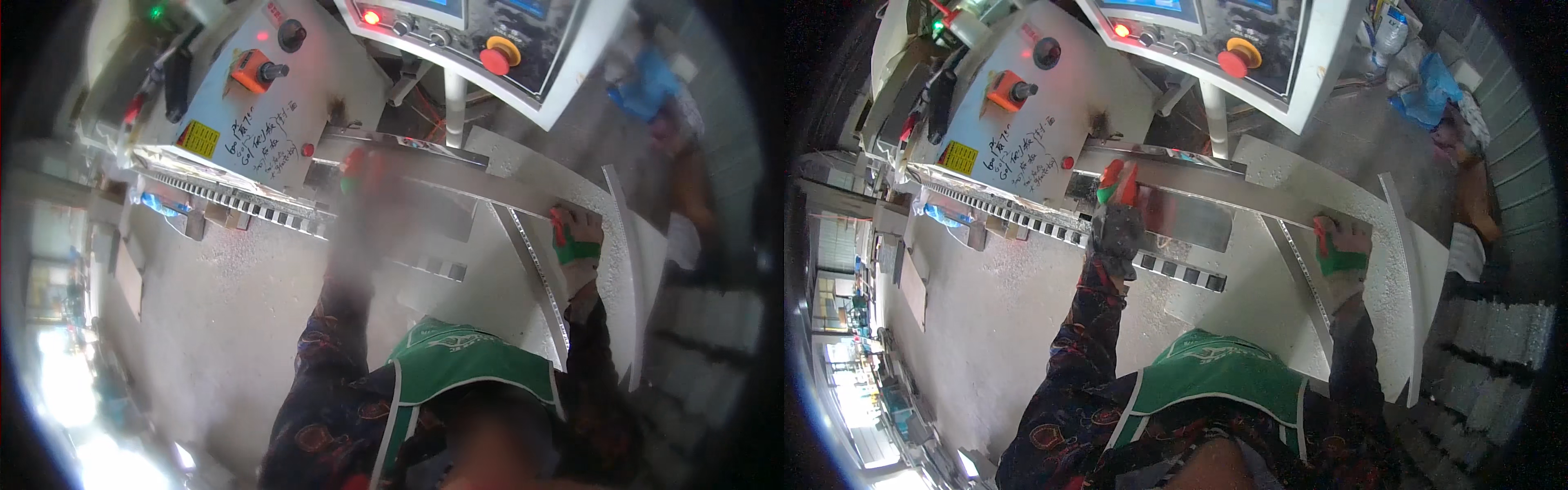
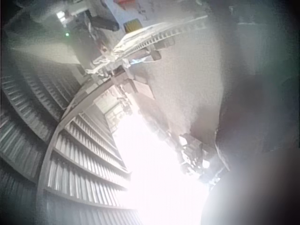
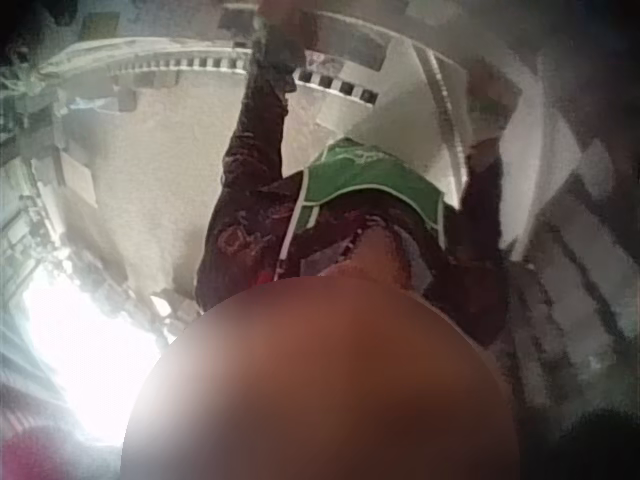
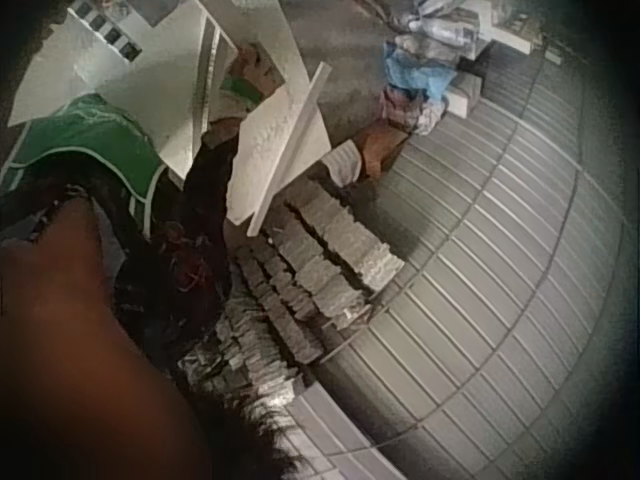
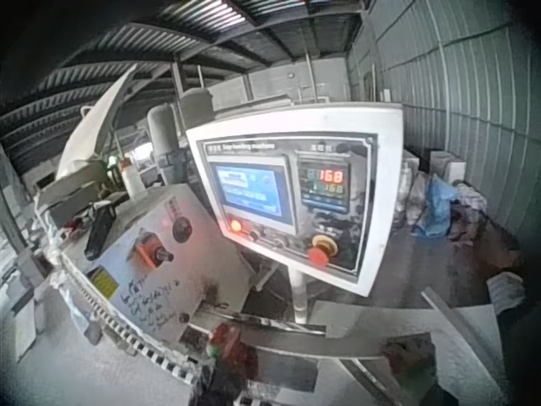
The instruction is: Feed long metal or plastic strips into a processing machine one by one.
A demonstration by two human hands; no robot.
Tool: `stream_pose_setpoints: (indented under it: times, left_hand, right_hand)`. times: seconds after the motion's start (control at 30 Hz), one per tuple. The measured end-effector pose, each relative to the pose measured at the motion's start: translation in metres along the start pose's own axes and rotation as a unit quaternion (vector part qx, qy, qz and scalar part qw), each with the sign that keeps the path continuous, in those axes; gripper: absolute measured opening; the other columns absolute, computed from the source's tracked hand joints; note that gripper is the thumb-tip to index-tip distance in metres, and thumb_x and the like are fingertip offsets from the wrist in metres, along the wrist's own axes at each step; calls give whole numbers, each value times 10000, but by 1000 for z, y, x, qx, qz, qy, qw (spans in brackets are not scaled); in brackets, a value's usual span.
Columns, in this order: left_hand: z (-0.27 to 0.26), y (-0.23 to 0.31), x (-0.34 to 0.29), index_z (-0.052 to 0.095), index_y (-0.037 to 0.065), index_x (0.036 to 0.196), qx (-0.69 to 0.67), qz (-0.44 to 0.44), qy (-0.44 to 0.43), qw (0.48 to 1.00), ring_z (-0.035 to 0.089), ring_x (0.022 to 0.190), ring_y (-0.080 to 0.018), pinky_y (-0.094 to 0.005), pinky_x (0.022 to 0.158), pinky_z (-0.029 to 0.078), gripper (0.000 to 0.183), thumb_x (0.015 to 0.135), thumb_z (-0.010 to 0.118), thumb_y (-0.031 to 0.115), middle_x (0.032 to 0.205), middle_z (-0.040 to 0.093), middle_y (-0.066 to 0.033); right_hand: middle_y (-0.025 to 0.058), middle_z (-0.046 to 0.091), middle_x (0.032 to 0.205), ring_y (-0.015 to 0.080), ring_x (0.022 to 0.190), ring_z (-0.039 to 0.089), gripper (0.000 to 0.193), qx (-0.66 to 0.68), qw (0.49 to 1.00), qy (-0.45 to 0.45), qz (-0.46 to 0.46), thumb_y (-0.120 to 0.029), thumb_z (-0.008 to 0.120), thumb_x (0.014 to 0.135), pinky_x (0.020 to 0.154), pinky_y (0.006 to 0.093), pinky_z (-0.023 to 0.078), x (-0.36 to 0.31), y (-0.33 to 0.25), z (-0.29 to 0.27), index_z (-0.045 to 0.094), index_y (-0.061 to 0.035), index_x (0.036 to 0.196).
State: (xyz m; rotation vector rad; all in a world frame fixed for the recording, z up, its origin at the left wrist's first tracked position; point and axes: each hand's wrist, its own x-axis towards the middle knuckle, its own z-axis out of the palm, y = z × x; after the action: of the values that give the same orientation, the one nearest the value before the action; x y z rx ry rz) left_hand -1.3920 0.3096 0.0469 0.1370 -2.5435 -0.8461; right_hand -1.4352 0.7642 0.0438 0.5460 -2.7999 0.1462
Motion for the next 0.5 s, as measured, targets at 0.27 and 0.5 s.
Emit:
stream_pose_setpoints:
  times: [0.27,0.5]
  left_hand:
    - [56,40,-52,493,89,1481,-26,-60,-48,997,640,1185,-323,-450,1082,475,710,902,694,449,1423,580,-205]
    - [60,69,-44,481,109,1489,210,17,-135,968,306,1510,-439,-567,1192,330,710,884,666,431,1613,357,-222]
  right_hand:
    - [19,701,1081,295,1005,664,261,3,995,57,-78,-299,715,837,875,483,516,26,-35,24,736,-236,1090]
    - [14,687,1181,302,1069,658,302,33,996,-40,-68,-256,709,851,877,479,542,40,-64,13,720,-266,1153]
